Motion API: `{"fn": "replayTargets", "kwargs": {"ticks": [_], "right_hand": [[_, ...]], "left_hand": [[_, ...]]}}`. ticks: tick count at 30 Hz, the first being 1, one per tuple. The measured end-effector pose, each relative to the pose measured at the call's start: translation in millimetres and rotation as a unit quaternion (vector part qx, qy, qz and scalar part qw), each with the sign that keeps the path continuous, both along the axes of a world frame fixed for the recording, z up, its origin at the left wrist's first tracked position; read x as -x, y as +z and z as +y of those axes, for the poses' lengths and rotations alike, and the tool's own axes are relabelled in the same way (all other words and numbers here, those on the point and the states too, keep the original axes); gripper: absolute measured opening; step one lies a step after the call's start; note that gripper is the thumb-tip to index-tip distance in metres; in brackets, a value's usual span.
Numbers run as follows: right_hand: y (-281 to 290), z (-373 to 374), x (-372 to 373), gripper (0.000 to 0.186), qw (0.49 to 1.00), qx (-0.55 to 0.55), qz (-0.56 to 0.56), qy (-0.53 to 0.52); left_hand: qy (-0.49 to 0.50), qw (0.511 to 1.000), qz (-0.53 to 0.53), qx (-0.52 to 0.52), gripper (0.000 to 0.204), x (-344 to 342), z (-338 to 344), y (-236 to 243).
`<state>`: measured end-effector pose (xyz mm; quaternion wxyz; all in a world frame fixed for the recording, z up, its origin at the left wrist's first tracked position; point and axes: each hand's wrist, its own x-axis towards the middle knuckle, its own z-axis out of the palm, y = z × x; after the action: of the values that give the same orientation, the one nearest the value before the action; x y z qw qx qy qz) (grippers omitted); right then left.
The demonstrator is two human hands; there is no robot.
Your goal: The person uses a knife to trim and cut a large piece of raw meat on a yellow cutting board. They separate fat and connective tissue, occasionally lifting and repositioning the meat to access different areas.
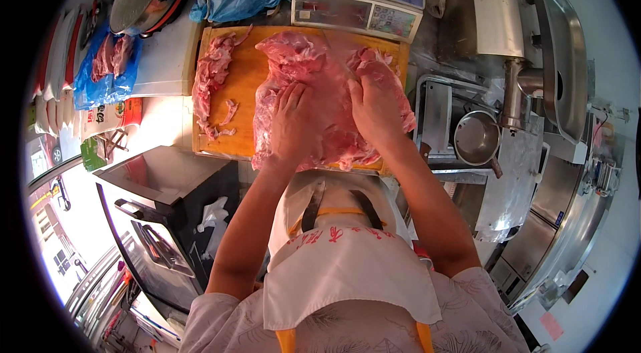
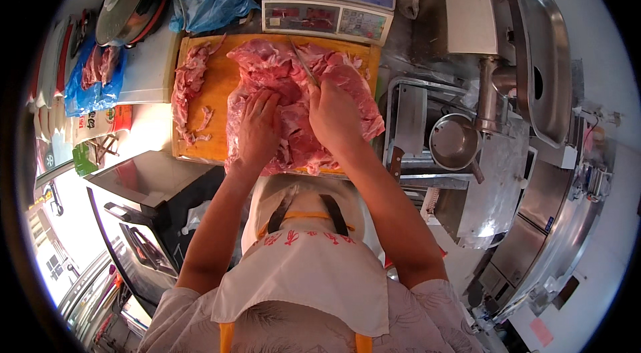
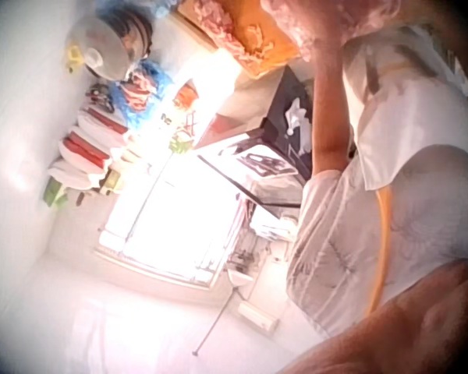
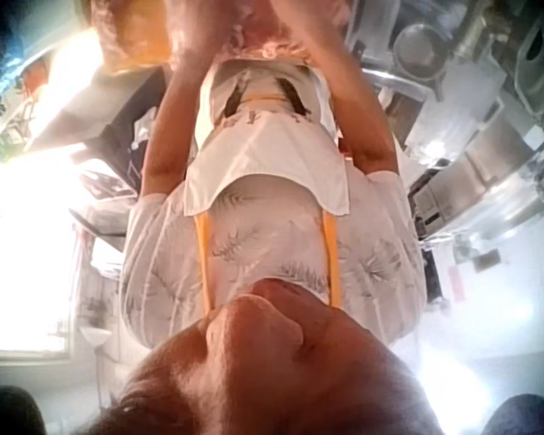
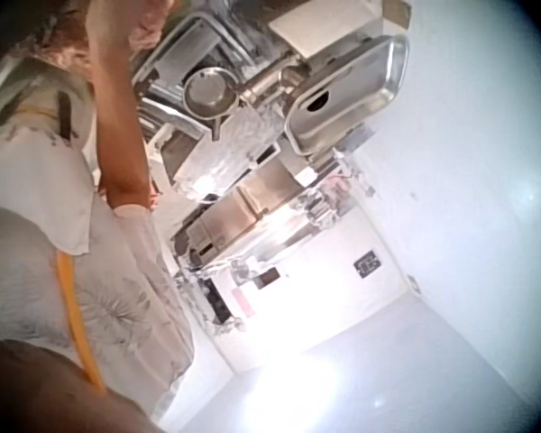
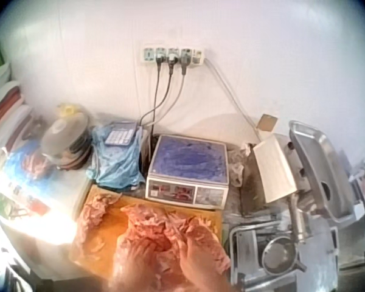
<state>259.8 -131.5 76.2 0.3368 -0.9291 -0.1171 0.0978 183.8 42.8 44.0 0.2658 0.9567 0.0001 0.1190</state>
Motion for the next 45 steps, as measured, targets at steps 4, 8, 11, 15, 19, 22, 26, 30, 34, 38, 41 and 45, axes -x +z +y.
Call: {"fn": "replayTargets", "kwargs": {"ticks": [4,8,11,15,19,22,26,30,34,38,41,45], "right_hand": [[4.9,-12.1,14.4,0.032,1.0,0.0,0.002,0.0],[17.5,-22.2,34.6,0.028,1.0,-0.014,0.004,-0.005],[25.3,-30.2,49.9,0.027,0.997,-0.067,0.027,-0.035],[34.3,-42.5,66.9,0.026,0.99,-0.098,0.072,-0.075],[48.6,-52.6,77.8,0.024,0.981,-0.113,0.106,-0.114],[50.1,-61.4,83.8,0.024,0.978,-0.12,0.123,-0.121],[37.7,-73.7,95.1,0.026,0.971,-0.166,0.125,-0.114],[36.8,-75.5,103.4,0.028,0.961,-0.172,0.178,-0.122],[38.1,-75.0,111.2,0.028,0.946,-0.188,0.228,-0.133],[37.4,-76.3,118.2,0.03,0.938,-0.208,0.242,-0.137],[37.0,-76.3,119.7,0.031,0.937,-0.214,0.243,-0.132],[36.2,-78.1,121.6,0.031,0.933,-0.224,0.247,-0.134]], "left_hand": [[-0.007,1.0,0.004,0.019,0.028,-0.4,1.8,-1.5],[-0.015,0.999,0.032,0.01,0.028,-3.5,6.4,-5.4],[0.004,0.998,0.062,-0.029,0.029,-7.7,7.3,-6.4],[0.013,0.998,0.064,-0.013,0.028,-11.5,18.1,-14.1],[0.028,0.984,0.091,0.152,0.029,-12.3,28.8,-2.7],[0.071,0.965,0.079,0.24,0.03,-4.8,27.5,11.2],[0.013,0.989,0.052,0.14,0.033,32.4,31.3,11.3],[0.033,0.994,0.055,0.09,0.035,72.7,14.3,27.6],[0.032,0.995,0.043,0.087,0.033,80.0,10.2,36.5],[0.053,0.994,0.033,0.084,0.034,90.1,-4.2,34.9],[0.065,0.992,0.044,0.1,0.031,77.6,-19.8,44.0],[0.097,0.993,0.019,0.068,0.026,69.5,-23.0,45.3]]}}
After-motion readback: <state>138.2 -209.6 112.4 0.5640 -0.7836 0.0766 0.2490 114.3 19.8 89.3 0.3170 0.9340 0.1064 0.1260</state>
